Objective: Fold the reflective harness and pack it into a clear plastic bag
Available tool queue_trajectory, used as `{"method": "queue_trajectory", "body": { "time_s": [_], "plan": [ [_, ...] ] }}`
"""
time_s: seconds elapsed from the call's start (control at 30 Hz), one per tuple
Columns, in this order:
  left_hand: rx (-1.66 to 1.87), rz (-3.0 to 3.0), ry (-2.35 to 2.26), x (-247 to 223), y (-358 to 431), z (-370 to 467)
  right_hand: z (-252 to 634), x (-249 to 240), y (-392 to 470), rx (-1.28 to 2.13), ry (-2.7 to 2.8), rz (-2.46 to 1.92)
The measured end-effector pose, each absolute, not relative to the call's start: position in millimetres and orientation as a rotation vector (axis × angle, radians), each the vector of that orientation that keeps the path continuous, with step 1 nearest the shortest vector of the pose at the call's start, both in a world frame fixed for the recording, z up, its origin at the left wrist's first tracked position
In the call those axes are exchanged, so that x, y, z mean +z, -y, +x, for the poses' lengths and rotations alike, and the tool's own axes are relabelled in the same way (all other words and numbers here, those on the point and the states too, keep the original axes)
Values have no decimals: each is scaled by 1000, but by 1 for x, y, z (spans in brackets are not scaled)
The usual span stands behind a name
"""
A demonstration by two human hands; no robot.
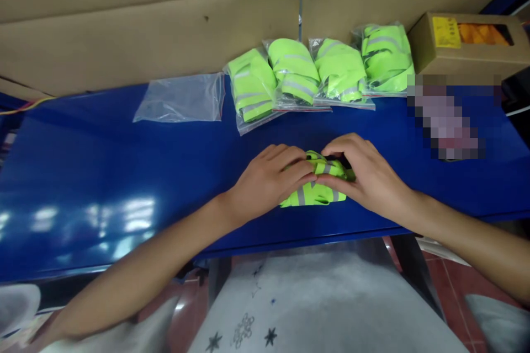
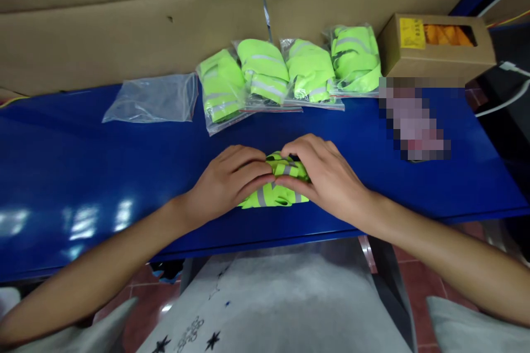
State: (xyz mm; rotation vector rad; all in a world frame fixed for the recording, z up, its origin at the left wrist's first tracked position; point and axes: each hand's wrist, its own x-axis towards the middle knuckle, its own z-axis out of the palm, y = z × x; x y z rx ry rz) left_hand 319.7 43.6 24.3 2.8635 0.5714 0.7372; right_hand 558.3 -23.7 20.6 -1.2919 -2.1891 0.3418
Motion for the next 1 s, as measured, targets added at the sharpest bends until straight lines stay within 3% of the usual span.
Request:
{"method": "queue_trajectory", "body": {
  "time_s": [0.57, 1.0],
  "plan": [
    [587, 3043, -574, 32, -6, 292, 555, 19, 57, -124, 2476, -1100],
    [558, 2957, -683, 21, 2, 289, 552, 14, 55, -132, 2519, -1068]
  ]
}}
